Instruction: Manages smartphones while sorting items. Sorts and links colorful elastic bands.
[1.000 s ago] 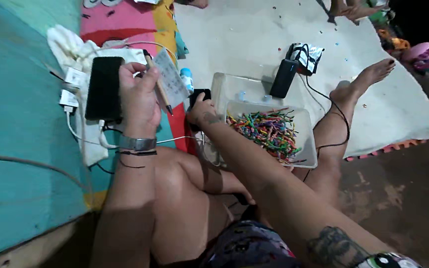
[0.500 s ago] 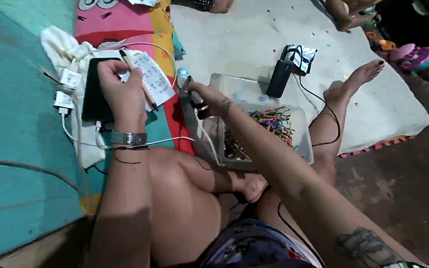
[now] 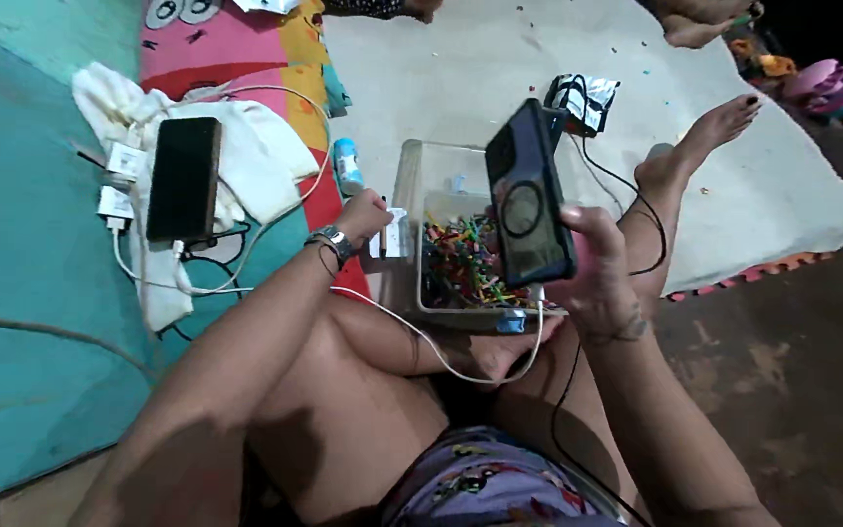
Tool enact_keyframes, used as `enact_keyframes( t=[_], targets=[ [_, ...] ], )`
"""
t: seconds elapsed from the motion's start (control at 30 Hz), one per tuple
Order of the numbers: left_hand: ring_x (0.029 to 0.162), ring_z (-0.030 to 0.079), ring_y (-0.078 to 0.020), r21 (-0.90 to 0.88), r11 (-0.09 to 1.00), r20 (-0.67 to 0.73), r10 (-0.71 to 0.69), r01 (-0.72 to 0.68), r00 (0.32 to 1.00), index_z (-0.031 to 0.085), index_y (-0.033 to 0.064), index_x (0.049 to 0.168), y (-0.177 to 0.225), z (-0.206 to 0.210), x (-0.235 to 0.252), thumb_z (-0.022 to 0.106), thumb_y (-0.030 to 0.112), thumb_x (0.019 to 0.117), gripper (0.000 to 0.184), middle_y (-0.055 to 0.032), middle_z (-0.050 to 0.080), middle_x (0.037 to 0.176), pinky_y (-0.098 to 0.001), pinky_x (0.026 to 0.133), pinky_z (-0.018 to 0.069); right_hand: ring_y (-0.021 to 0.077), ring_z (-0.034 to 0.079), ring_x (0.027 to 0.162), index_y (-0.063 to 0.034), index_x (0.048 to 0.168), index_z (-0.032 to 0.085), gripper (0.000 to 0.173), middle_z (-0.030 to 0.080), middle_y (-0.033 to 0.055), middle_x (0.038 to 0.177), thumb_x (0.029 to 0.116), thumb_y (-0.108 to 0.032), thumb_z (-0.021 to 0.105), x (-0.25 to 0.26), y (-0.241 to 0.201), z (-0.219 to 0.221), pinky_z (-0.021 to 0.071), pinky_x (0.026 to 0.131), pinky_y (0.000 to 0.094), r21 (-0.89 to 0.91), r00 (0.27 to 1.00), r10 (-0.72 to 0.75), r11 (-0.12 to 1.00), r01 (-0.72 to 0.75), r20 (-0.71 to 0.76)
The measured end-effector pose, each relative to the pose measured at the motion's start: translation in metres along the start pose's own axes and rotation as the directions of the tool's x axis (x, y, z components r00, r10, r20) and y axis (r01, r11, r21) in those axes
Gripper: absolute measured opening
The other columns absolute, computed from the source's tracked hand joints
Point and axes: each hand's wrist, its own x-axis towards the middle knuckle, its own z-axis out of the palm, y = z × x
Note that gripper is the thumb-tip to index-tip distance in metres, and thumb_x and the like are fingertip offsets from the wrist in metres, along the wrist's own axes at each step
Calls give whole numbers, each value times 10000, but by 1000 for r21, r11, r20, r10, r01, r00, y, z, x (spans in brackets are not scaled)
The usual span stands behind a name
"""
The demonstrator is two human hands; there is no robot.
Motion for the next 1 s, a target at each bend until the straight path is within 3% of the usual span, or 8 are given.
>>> enact_keyframes(
  t=[0.1,0.23,0.33,0.4,0.47,0.77,0.83,1.0],
  targets=[
    [1106,607,-472,199,980,21,-8,4,1000,567,-65,1289,-1,9,15,670,141,972,392,-336,602,1211,-644,935,475,149,670,840,-262,1503,277,766,613,20,1121,832,-325,642,-13,1,-6,600,665,350,-197,985,42,977,-75,-165],
    [1267,477,-588,347,935,-94,106,-67,990,610,-45,1286,16,10,3,614,226,1010,387,-405,394,1448,-744,1001,399,253,671,924,-217,1588,121,1000,585,154,1229,814,-158,752,0,21,13,594,728,443,-325,964,94,929,-175,-249],
    [1204,589,-387,3,984,-40,179,-179,983,548,-13,1371,44,6,-36,313,325,1131,477,-264,565,1344,-569,987,478,353,644,1070,-216,1608,62,1147,501,242,1414,761,-181,834,21,38,29,562,800,545,-448,949,68,870,-207,-307],
    [1063,636,-236,-351,920,68,211,-174,975,500,75,1432,50,9,-66,140,495,1105,642,-133,609,1255,-438,879,534,407,612,1123,-205,1624,24,1224,422,286,1481,742,-241,873,34,50,36,539,826,595,-510,940,17,837,-199,-340],
    [1104,654,-192,-526,837,147,265,-152,953,442,135,1488,43,11,-85,80,619,1054,744,-81,620,1311,-415,900,560,420,595,1153,-188,1630,0,1234,383,305,1499,768,-264,881,38,56,42,533,854,595,-541,945,5,819,-191,-327],
    [1069,668,-186,-480,877,132,77,-4,988,464,133,1471,43,17,-66,84,609,1064,732,-90,664,1229,-417,897,567,265,668,1029,-197,1626,101,819,501,191,1445,1005,-174,635,25,59,35,579,809,428,-470,985,94,869,-153,-146],
    [1121,653,-250,-454,891,125,51,12,991,383,112,1526,42,19,-60,170,598,1077,695,-155,625,1296,-481,927,558,251,669,1070,-148,1609,212,672,561,165,1402,1043,-186,572,22,55,19,575,868,430,-538,990,112,831,-142,-89],
    [1006,675,-201,-435,900,232,82,28,969,340,111,1507,36,12,-71,456,276,1076,476,-129,649,1187,-396,858,579,172,683,986,-63,1399,557,370,657,110,1264,1049,-183,531,5,49,-34,586,823,380,-759,993,-111,650,38,-45]
  ],
)
